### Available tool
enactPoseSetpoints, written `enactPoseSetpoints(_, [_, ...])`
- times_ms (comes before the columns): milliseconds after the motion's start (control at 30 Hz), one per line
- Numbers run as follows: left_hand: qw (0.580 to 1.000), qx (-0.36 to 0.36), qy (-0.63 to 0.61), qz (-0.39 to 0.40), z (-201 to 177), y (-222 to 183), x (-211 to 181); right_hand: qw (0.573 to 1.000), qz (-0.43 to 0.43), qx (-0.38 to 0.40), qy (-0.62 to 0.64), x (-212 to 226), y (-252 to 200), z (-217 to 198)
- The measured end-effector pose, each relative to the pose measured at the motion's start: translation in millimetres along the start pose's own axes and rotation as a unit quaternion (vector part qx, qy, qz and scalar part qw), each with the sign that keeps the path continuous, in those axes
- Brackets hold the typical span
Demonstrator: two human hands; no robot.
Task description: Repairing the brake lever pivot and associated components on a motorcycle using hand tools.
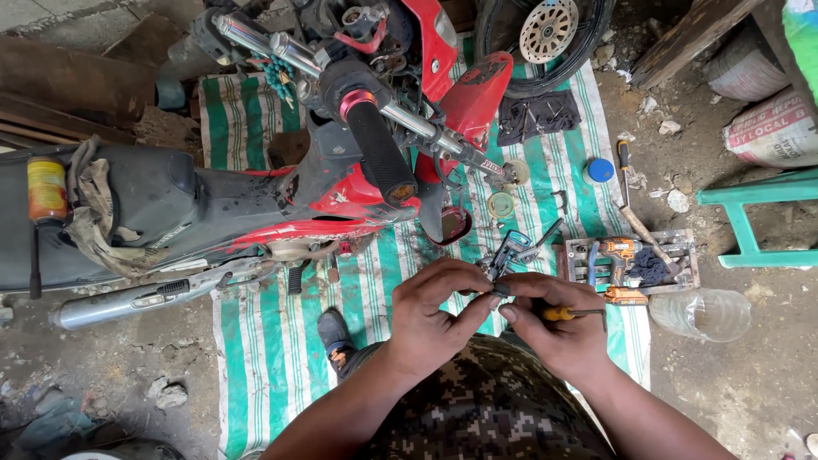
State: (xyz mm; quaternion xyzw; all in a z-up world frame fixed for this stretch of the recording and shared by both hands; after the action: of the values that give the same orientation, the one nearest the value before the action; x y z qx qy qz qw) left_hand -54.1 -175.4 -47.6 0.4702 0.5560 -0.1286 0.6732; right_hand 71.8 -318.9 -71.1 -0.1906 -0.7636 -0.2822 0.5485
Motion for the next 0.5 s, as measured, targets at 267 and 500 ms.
enactPoseSetpoints(267, [0.997,0.028,0.008,0.064,-2,-4,-13,0.99,0.075,-0.038,-0.109,13,-6,-5])
enactPoseSetpoints(500, [0.996,0.01,-0.01,0.083,1,-8,-11,0.987,0.128,-0.037,-0.093,-2,-16,-2])
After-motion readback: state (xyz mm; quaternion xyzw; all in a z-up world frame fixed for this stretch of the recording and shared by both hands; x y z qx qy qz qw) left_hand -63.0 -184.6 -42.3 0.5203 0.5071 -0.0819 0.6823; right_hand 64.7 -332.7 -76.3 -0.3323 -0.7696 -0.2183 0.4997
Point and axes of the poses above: each hand's wrist, its own y-axis towards the middle knuckle, its own z-axis out of the palm, x = y × z, the point moved 7 cm from there along y, towards the middle knuckle, and after that the axes turned 6 degrees about -y, right-handed, at the moved point
